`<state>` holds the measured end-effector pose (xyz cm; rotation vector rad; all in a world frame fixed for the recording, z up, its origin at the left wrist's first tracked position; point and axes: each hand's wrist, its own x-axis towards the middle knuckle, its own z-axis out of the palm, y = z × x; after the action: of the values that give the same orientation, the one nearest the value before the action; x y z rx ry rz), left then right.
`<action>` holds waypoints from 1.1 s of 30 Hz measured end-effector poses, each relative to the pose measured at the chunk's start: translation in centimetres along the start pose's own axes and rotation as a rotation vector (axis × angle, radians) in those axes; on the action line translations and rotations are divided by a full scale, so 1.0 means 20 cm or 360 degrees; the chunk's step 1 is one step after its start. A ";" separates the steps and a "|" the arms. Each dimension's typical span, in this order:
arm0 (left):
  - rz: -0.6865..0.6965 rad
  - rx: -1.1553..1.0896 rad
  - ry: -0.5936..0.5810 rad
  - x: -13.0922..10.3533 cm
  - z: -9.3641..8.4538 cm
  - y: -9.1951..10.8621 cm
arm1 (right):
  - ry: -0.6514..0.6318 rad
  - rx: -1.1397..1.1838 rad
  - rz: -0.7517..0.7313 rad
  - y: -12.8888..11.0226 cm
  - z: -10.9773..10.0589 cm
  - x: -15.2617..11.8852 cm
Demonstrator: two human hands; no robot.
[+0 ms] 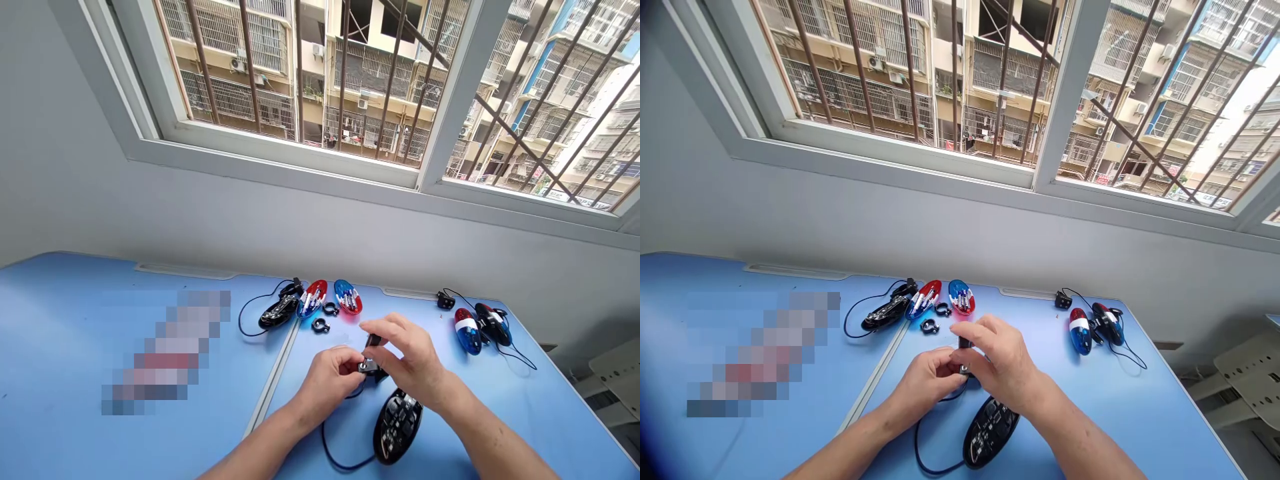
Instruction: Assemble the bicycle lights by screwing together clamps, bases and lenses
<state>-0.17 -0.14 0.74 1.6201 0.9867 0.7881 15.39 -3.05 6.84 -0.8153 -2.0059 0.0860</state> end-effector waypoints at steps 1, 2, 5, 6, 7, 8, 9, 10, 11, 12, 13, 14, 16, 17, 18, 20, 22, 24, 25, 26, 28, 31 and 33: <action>-0.0008 -0.0002 -0.0001 0.00 0.00 0.00 | -0.0032 -0.0005 -0.0011 0.00 -0.01 0.00; -0.0008 0.0003 -0.0002 0.00 0.00 0.00 | -0.0078 -0.0004 -0.0022 0.00 -0.02 0.00; 0.0026 0.0043 0.0012 0.01 0.00 0.00 | -0.0241 0.0042 -0.0050 -0.02 -0.06 0.01; 0.0032 0.0046 0.0015 0.01 0.00 0.00 | -0.0283 0.0072 -0.0037 -0.03 -0.07 0.01; 0.0030 0.0037 0.0013 0.00 0.00 0.00 | -0.0312 0.0110 -0.0011 -0.03 -0.08 0.01; 0.0023 0.0016 0.0008 0.00 0.00 0.00 | -0.0321 0.0152 0.0021 -0.03 -0.09 0.01; 0.0015 -0.0012 0.0001 0.00 0.00 0.00 | -0.0306 0.0189 0.0057 -0.03 -0.09 0.01; 0.0007 -0.0038 -0.0005 0.00 0.00 0.00 | -0.0269 0.0220 0.0087 -0.03 -0.09 0.01; -0.0001 -0.0058 -0.0011 0.00 0.00 0.00 | -0.0214 0.0240 0.0113 -0.02 -0.08 0.01; -0.0007 -0.0069 -0.0013 0.00 0.00 0.00 | -0.0151 0.0245 0.0136 -0.01 -0.07 0.00; -0.0014 -0.0072 -0.0013 0.00 0.00 0.00 | -0.0090 0.0237 0.0156 0.00 -0.05 0.00; -0.0022 -0.0069 -0.0012 0.00 0.00 0.01 | -0.0037 0.0215 0.0171 0.01 -0.04 0.00; -0.0034 -0.0056 -0.0015 0.00 0.00 0.00 | 0.0048 0.0139 0.0185 0.03 -0.02 -0.01; -0.0035 -0.0047 -0.0016 0.00 0.00 0.00 | 0.0086 0.0092 0.0180 0.03 -0.01 -0.01; -0.0033 -0.0035 -0.0016 0.00 0.00 0.00 | 0.0119 0.0048 0.0161 0.04 0.00 -0.01; -0.0025 -0.0013 -0.0011 0.00 0.00 0.00 | 0.0150 -0.0017 0.0092 0.04 0.00 -0.02; 0.0002 0.0009 0.0006 0.00 0.00 -0.01 | 0.0096 -0.0043 0.0008 0.04 0.00 -0.02; 0.0044 0.0026 0.0017 0.00 0.00 -0.02 | -0.0025 -0.0038 -0.0038 0.02 -0.02 -0.02; 0.0063 0.0032 0.0020 0.00 0.00 -0.02 | -0.0097 -0.0028 -0.0044 0.01 -0.04 -0.01; 0.0078 0.0040 0.0018 0.00 0.00 -0.03 | -0.0168 -0.0013 -0.0043 0.00 -0.05 -0.01; 0.0085 0.0049 0.0018 0.00 0.00 -0.03 | -0.0275 0.0029 -0.0024 -0.02 -0.08 0.00; 0.0060 0.0030 0.0022 0.00 0.01 -0.04 | -0.0318 0.0138 0.0052 -0.03 -0.11 0.01; 0.0034 0.0003 0.0009 0.00 0.00 -0.04 | -0.0272 0.0220 0.0122 -0.03 -0.09 0.00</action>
<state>-0.20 -0.01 0.03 1.6332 0.9763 0.8066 16.55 -3.95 8.17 -0.8186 -2.1016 0.3452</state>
